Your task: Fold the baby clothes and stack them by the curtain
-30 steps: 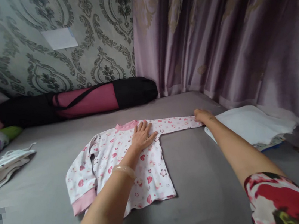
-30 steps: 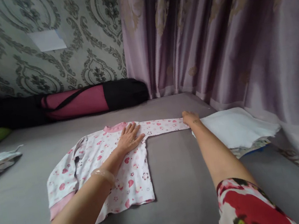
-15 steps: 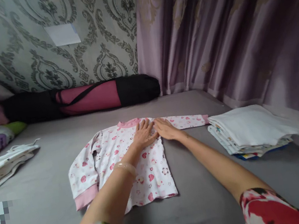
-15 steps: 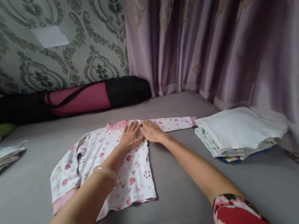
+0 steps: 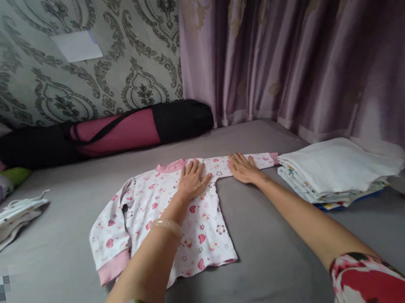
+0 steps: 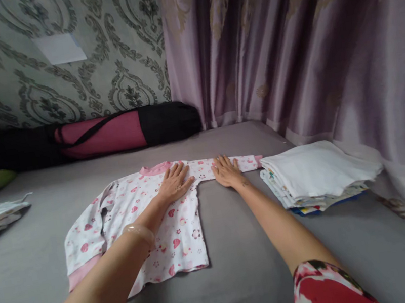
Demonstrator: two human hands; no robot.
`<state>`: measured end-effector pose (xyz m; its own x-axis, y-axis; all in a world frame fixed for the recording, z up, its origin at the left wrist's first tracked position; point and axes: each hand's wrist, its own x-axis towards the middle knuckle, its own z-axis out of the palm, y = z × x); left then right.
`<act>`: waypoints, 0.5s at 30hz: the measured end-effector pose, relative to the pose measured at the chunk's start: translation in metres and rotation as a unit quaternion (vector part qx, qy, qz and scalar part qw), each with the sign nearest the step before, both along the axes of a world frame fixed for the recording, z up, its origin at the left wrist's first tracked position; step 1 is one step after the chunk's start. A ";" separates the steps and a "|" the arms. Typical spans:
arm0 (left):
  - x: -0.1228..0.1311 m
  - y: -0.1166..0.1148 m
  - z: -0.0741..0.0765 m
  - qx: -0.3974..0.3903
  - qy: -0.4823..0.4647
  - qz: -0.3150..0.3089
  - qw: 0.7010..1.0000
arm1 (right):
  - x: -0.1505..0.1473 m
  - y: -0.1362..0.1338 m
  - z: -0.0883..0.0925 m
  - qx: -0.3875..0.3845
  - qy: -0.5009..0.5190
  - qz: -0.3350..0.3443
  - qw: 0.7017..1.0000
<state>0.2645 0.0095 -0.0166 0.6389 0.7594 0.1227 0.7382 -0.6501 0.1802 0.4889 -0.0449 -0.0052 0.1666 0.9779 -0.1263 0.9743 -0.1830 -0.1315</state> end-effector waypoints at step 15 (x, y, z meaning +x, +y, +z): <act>-0.009 -0.043 0.049 -0.100 0.061 -0.003 0.993 | 0.041 -0.012 -0.006 0.056 -0.048 -0.139 0.988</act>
<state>0.2552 -0.0339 0.0320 0.6436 0.7576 -0.1085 0.7593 -0.6142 0.2151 0.5303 -0.0569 -0.0114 0.4361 0.8998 0.0094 0.8977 -0.4343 -0.0749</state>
